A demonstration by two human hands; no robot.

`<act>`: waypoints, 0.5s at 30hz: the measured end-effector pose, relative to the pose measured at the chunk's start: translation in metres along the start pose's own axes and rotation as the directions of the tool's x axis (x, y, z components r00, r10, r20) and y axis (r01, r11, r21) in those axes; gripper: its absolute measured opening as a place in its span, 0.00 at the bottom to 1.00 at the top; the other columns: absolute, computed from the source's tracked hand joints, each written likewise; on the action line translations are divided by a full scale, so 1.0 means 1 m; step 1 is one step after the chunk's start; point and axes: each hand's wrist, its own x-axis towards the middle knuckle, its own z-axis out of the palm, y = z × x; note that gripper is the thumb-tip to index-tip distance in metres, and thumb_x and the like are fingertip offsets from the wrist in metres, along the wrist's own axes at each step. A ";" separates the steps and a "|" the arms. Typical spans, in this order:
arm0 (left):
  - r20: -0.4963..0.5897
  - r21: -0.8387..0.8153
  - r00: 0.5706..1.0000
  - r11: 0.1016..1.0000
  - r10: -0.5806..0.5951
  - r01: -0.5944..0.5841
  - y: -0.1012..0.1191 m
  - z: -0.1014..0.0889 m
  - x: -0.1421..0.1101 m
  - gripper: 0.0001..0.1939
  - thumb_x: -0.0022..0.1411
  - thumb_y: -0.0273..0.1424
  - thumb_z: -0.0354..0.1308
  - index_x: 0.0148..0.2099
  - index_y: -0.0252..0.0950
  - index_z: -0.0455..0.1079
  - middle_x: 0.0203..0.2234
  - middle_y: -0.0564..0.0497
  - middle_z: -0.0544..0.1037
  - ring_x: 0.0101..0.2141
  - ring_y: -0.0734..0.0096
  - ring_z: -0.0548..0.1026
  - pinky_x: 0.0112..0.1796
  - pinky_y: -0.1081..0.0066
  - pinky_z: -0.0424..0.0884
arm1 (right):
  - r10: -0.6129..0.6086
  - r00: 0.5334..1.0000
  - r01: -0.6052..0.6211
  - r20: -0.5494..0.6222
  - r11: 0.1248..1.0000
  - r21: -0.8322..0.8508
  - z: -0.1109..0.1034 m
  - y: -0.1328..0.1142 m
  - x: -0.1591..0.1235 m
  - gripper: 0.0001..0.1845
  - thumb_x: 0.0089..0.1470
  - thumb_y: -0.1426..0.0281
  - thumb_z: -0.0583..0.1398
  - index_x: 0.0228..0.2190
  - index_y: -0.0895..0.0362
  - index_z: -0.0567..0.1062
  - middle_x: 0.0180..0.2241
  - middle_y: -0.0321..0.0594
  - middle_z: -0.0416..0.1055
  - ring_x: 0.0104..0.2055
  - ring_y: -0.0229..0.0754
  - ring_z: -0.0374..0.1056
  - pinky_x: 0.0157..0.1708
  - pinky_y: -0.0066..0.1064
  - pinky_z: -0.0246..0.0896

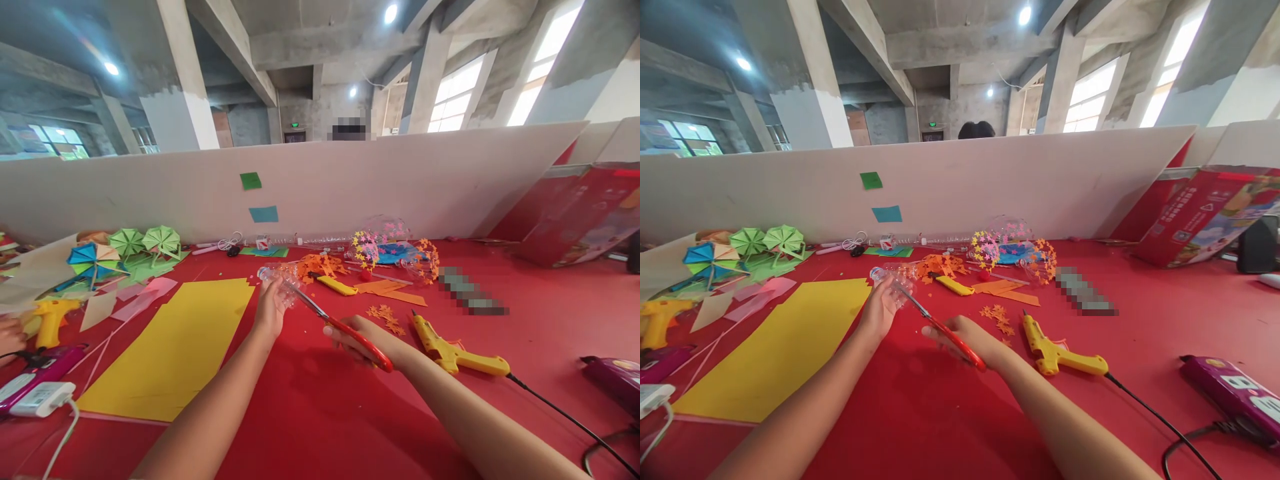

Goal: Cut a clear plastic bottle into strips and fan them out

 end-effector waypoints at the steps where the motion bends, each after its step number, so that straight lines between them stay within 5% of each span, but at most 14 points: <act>1: 0.000 0.001 1.000 1.000 0.011 -0.011 0.001 0.002 -0.001 0.12 0.50 0.30 0.61 0.37 0.40 0.63 0.33 0.52 0.76 0.35 0.69 0.76 0.38 0.69 0.70 | -0.006 1.000 0.006 0.005 1.000 0.011 0.001 0.002 -0.001 0.29 0.46 0.41 0.57 0.23 0.56 0.65 0.11 0.25 0.53 0.13 0.31 0.52 0.14 0.24 0.47; 15: 0.005 -0.022 0.999 0.998 -0.051 0.051 0.009 0.002 -0.010 0.12 0.46 0.22 0.60 0.35 0.37 0.64 0.30 0.49 0.79 0.33 0.64 0.79 0.39 0.65 0.73 | -0.035 0.999 0.035 0.004 0.999 0.030 -0.002 0.021 -0.001 0.26 0.49 0.46 0.58 0.21 0.55 0.62 0.12 0.25 0.51 0.15 0.30 0.50 0.17 0.24 0.44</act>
